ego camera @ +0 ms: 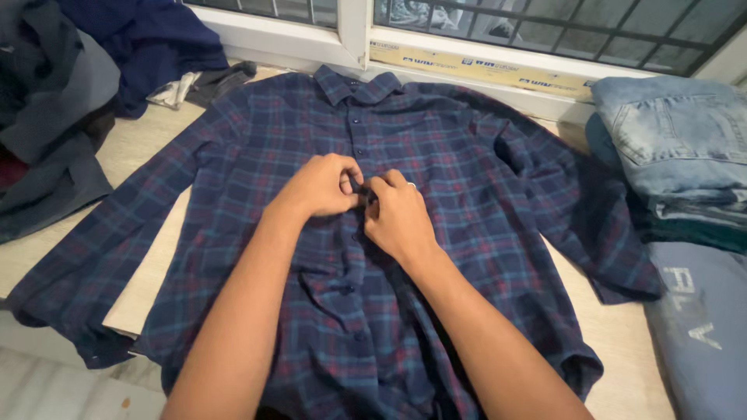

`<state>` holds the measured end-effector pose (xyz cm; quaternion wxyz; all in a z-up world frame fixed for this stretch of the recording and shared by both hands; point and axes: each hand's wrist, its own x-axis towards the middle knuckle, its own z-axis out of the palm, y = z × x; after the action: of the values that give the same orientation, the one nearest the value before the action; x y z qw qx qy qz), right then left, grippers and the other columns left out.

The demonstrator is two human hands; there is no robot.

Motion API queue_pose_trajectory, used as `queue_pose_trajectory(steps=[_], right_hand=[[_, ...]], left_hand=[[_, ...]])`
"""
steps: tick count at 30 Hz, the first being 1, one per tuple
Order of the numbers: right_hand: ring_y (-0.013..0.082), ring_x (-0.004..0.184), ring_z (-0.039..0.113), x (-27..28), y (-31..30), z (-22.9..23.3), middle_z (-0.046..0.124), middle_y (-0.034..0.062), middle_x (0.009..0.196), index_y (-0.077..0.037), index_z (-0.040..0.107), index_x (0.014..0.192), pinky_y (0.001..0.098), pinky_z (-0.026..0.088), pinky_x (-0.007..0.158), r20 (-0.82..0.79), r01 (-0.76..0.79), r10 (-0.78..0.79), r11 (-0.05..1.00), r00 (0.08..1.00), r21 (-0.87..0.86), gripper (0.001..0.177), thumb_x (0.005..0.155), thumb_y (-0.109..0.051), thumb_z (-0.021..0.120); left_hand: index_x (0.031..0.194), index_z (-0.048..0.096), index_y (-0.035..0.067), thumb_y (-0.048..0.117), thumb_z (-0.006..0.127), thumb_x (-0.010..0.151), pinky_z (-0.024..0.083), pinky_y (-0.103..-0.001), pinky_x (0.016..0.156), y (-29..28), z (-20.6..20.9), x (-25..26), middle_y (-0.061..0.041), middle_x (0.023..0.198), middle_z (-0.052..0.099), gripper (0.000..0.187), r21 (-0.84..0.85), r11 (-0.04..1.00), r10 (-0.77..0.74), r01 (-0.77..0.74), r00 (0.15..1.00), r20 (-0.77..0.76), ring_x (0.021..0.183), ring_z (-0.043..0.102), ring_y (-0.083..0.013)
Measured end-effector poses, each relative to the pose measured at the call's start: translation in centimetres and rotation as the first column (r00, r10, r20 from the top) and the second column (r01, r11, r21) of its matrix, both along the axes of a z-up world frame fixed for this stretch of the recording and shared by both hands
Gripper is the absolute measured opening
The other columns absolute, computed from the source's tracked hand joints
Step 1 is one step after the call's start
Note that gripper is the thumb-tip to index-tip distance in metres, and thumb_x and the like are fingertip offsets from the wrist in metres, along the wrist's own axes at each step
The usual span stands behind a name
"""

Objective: The person buttons a plaid shirt laid flat on a table, starting at the collar and working down the front placket. They smooth the fabric and adjust the sleeves while buttoning each fastener in sequence.

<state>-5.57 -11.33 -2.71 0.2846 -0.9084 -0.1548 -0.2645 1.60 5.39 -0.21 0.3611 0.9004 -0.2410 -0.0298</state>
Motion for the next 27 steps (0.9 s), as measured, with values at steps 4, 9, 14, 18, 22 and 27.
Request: queue_pose_trajectory(steps=[4, 9, 14, 18, 22, 27], right_hand=[[0.0382, 0.085, 0.069, 0.4, 0.1, 0.2, 0.068, 0.0171, 0.098, -0.006, 0.079, 0.091, 0.0473, 0.057, 0.076, -0.009, 0.011, -0.011, 0.997, 1.000, 0.081, 0.018, 0.079, 0.000, 0.066], [0.0354, 0.082, 0.070, 0.4, 0.0, 0.1, 0.069, 0.0155, 0.094, -0.001, 0.076, 0.085, 0.0431, 0.057, 0.072, -0.065, 0.067, -0.058, 0.988, 0.996, 0.141, 0.010, 0.077, -0.003, 0.071], [0.0334, 0.078, 0.070, 0.3, 0.2, 0.8, 0.068, 0.0154, 0.093, -0.002, 0.073, 0.086, 0.0430, 0.056, 0.070, -0.109, 0.074, -0.060, 0.988, 0.992, 0.135, 0.012, 0.075, -0.006, 0.075], [0.0374, 0.079, 0.067, 0.1, 0.6, 0.7, 0.067, 0.0160, 0.090, -0.003, 0.072, 0.086, 0.0466, 0.053, 0.065, 0.004, 0.102, -0.102, 0.995, 0.995, 0.013, 0.016, 0.073, -0.008, 0.079], [0.0320, 0.074, 0.069, 0.6, 0.4, 0.7, 0.067, 0.0122, 0.089, -0.005, 0.070, 0.087, 0.0440, 0.054, 0.066, -0.078, 0.107, -0.099, 0.988, 0.992, 0.111, 0.014, 0.075, -0.009, 0.076], [0.0315, 0.073, 0.068, 0.9, 0.3, 0.4, 0.068, 0.0121, 0.086, -0.005, 0.070, 0.087, 0.0438, 0.052, 0.065, -0.058, 0.112, -0.106, 0.985, 0.993, 0.134, 0.010, 0.077, -0.005, 0.073]], left_hand=[[0.089, 0.072, 0.007, 0.013, 0.081, 0.071, 0.048, -0.038, 0.059, 0.1, 0.0, -1.7, -0.006, 0.066, 0.065, 0.021, -0.057, 0.997, 0.054, -0.051, 0.997, 0.049, 0.061, 0.063, -0.0227], [0.087, 0.072, 0.007, 0.011, 0.082, 0.075, 0.049, -0.037, 0.059, -0.1, -0.1, -2.9, -0.006, 0.067, 0.061, 0.016, -0.157, 0.987, 0.039, -0.024, 0.995, 0.090, 0.061, 0.060, -0.0211], [0.088, 0.072, 0.007, 0.010, 0.079, 0.081, 0.052, -0.033, 0.061, -0.5, -0.3, -2.7, -0.001, 0.070, 0.067, 0.010, -0.283, 0.955, 0.091, -0.084, 0.996, 0.013, 0.062, 0.064, -0.0159], [0.088, 0.073, 0.005, 0.008, 0.078, 0.080, 0.051, -0.031, 0.060, -0.3, -1.1, -2.2, -0.005, 0.075, 0.067, 0.010, -0.318, 0.948, 0.057, -0.026, 0.994, 0.089, 0.063, 0.063, -0.0150], [0.087, 0.076, 0.004, 0.009, 0.082, 0.077, 0.051, -0.030, 0.059, 0.1, -1.5, -1.7, -0.008, 0.080, 0.065, 0.012, -0.310, 0.950, 0.033, 0.029, 0.980, 0.195, 0.060, 0.060, -0.0139], [0.090, 0.076, 0.005, 0.014, 0.082, 0.080, 0.049, -0.027, 0.057, 0.0, -1.4, -1.5, -0.003, 0.075, 0.068, 0.014, -0.332, 0.943, 0.044, -0.018, 0.996, 0.073, 0.059, 0.058, -0.0083]])
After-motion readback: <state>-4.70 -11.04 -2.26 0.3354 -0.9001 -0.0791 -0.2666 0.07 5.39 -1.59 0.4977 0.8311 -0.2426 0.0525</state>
